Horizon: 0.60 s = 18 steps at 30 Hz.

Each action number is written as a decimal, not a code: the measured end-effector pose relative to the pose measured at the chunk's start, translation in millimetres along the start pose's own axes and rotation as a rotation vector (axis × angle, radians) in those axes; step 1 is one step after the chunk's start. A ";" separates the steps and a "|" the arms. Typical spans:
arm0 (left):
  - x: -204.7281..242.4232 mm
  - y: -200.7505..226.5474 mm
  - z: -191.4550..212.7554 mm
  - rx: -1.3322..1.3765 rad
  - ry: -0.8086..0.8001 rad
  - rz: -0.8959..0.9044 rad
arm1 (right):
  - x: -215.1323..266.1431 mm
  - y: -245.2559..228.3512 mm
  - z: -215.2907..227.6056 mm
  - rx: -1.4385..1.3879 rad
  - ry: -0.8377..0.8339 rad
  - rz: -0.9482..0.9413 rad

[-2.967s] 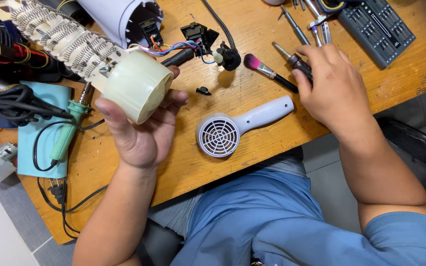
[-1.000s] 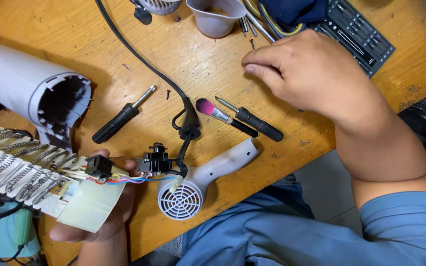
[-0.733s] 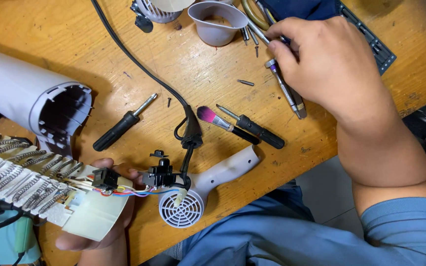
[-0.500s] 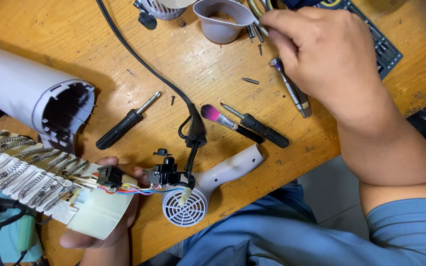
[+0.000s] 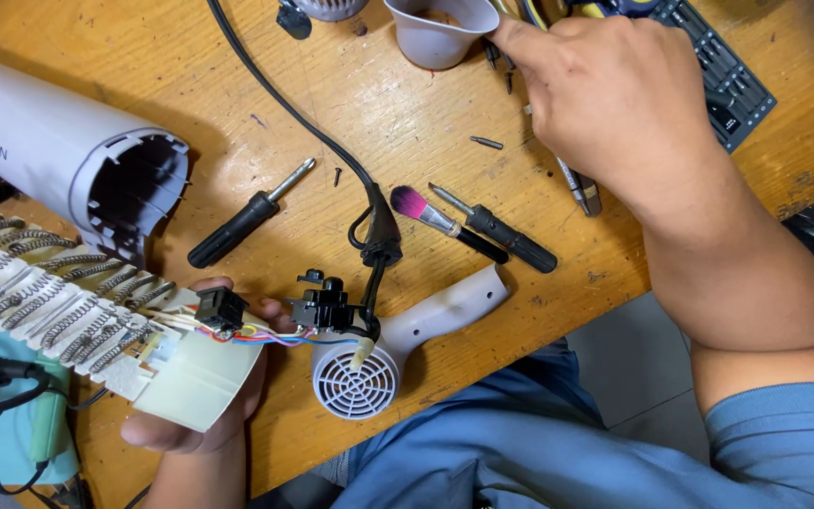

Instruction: Repairing and cleaning the internal components of a hair dryer using a brush and screwdriver

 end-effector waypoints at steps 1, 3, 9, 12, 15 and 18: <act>-0.8 -0.2 -1.0 -0.016 0.005 0.008 | -1.5 -0.9 -0.6 0.037 -0.021 0.010; 2.0 -0.2 1.8 0.018 0.006 0.009 | -2.9 -1.2 -2.3 0.049 -0.048 0.025; 1.4 0.7 1.8 -0.027 -0.024 -0.011 | -6.0 1.6 5.2 -0.072 -0.084 0.068; -2.1 1.1 -1.8 -0.009 0.000 0.006 | -3.6 4.8 0.2 -0.145 -0.032 0.043; -3.9 2.2 -1.4 0.027 0.028 0.037 | -3.6 5.2 -4.4 -0.117 -0.008 0.045; -2.5 2.6 0.3 0.021 0.042 0.043 | -2.2 5.2 -5.8 -0.083 -0.019 0.061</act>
Point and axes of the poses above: each hand's wrist, its own x-axis away from the middle knuckle, its own z-axis out of the back of the hand, y = z × x, the point moved 5 cm from there along -x, towards the middle knuckle, and after that the axes turned 13 degrees about -z, right-handed, at the moved point
